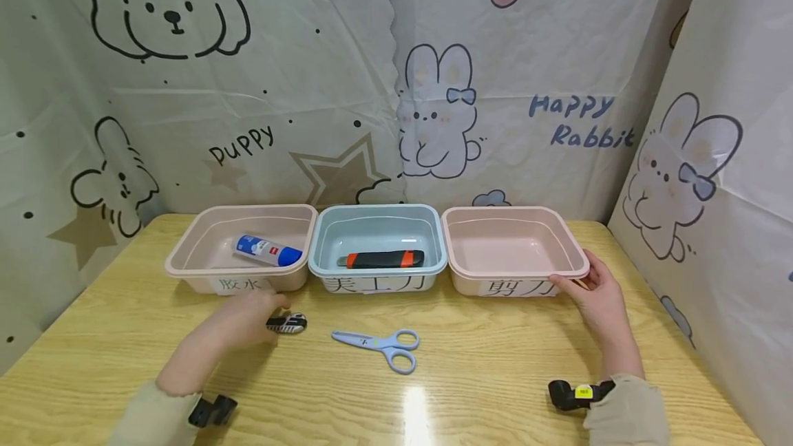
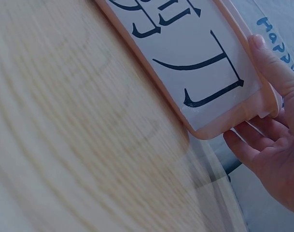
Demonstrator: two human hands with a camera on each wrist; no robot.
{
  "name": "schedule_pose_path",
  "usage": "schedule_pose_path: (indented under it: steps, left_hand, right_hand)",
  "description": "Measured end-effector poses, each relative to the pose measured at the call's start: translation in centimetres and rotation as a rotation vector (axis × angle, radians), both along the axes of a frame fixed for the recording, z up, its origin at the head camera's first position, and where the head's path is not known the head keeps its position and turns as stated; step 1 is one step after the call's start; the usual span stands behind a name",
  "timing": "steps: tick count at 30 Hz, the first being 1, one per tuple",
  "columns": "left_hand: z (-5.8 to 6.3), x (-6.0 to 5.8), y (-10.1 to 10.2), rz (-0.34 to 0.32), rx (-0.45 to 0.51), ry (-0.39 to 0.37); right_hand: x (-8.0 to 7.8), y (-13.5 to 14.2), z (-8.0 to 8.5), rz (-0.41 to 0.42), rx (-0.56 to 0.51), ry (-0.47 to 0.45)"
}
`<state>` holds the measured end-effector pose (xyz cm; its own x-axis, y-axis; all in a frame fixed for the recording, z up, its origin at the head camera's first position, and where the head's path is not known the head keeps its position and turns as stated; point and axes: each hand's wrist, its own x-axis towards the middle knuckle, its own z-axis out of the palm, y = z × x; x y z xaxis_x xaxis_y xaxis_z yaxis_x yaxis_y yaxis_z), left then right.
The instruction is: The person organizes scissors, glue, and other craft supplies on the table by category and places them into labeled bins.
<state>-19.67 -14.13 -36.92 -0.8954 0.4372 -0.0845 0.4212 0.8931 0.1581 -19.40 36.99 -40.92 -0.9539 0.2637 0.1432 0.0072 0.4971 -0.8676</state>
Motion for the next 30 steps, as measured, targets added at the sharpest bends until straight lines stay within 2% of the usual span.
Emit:
schedule_pose_path:
  steps: [7,13,30]
  left_hand:
    - [-0.65,0.05,-0.36,0.018,-0.004,-0.001]
    - [-1.04,-0.01,-0.34,0.025,0.029,0.011]
    - [-0.39,0.19,0.33,-0.017,0.089,-0.092]
  right_hand:
    - [0.04,-0.09,0.26,-0.004,0.006,-0.016]
    - [-0.06,-0.14,0.25,0.000,0.003,-0.021]
    - [-0.06,0.08,-0.01,-0.003,-0.027,0.003]
